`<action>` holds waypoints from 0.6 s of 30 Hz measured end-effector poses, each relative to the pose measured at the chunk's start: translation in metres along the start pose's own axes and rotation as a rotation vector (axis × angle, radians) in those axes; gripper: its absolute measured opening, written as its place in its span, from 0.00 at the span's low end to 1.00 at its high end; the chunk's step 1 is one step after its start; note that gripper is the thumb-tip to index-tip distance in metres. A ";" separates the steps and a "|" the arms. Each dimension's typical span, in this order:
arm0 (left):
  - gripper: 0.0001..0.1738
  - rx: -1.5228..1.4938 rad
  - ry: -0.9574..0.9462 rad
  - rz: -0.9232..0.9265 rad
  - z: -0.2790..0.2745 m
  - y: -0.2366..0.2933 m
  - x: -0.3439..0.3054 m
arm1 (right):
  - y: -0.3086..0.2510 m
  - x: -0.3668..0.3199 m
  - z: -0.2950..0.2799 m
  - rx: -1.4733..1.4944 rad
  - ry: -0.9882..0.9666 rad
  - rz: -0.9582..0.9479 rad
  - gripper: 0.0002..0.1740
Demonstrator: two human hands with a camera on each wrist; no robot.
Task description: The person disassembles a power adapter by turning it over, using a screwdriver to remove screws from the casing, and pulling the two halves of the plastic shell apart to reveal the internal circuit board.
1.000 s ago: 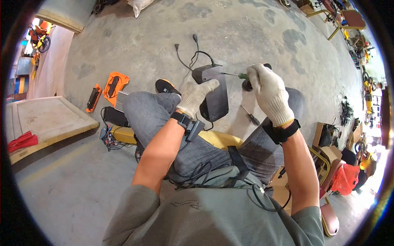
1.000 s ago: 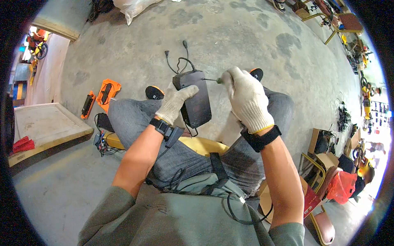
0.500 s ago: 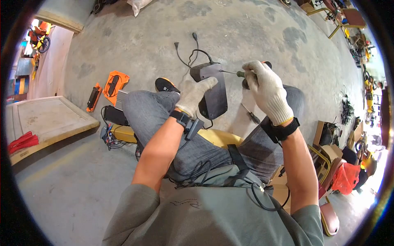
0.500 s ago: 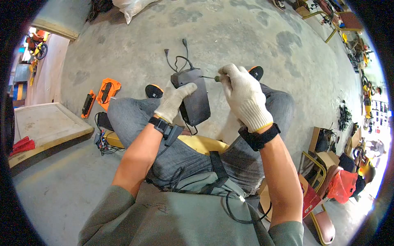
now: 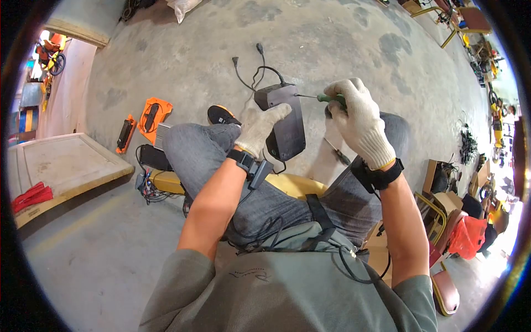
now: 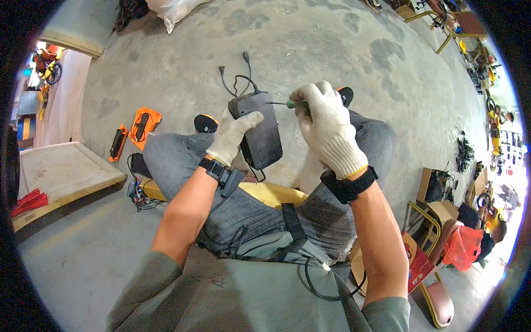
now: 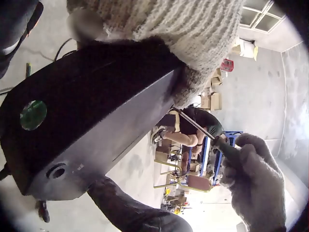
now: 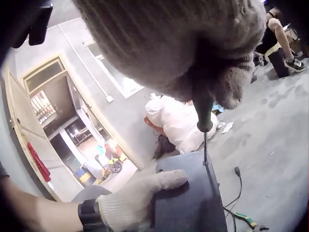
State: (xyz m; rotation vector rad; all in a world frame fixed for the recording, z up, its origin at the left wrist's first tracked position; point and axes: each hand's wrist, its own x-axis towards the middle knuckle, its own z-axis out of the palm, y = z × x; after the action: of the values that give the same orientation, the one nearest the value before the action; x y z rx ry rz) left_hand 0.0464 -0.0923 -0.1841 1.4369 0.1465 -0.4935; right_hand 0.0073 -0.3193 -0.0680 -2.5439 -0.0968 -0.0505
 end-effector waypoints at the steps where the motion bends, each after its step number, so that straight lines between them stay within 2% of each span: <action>1: 0.27 -0.001 0.001 -0.001 0.000 -0.001 0.000 | -0.001 0.000 0.001 0.003 0.031 0.002 0.13; 3: 0.26 0.009 -0.002 0.012 0.000 -0.004 0.001 | -0.006 0.000 0.003 0.006 0.063 0.005 0.13; 6: 0.27 0.030 0.011 -0.059 0.000 -0.006 0.002 | -0.014 0.004 0.000 -0.027 0.067 0.206 0.10; 8: 0.27 0.035 0.003 -0.034 -0.001 -0.008 0.003 | -0.009 0.011 -0.004 -0.015 -0.112 0.278 0.10; 9: 0.28 0.040 -0.004 -0.010 -0.001 -0.006 0.003 | -0.007 0.010 -0.004 -0.015 -0.111 0.278 0.10; 11: 0.28 0.012 -0.018 0.008 -0.001 -0.002 0.001 | -0.003 0.005 -0.001 0.034 0.003 0.047 0.10; 12: 0.28 -0.016 -0.033 0.024 0.000 0.000 -0.001 | -0.003 0.004 -0.001 0.033 0.002 0.047 0.10; 14: 0.28 -0.017 -0.030 0.010 -0.001 -0.004 0.001 | -0.003 0.003 -0.001 0.044 0.057 -0.112 0.11; 18: 0.30 0.009 -0.008 -0.037 -0.001 -0.004 0.002 | -0.010 0.001 0.004 0.034 0.161 -0.007 0.09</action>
State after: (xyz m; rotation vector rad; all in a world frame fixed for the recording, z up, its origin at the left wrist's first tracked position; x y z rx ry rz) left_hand 0.0465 -0.0923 -0.1883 1.4429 0.1647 -0.5314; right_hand 0.0079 -0.3084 -0.0654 -2.4947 -0.0436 -0.2535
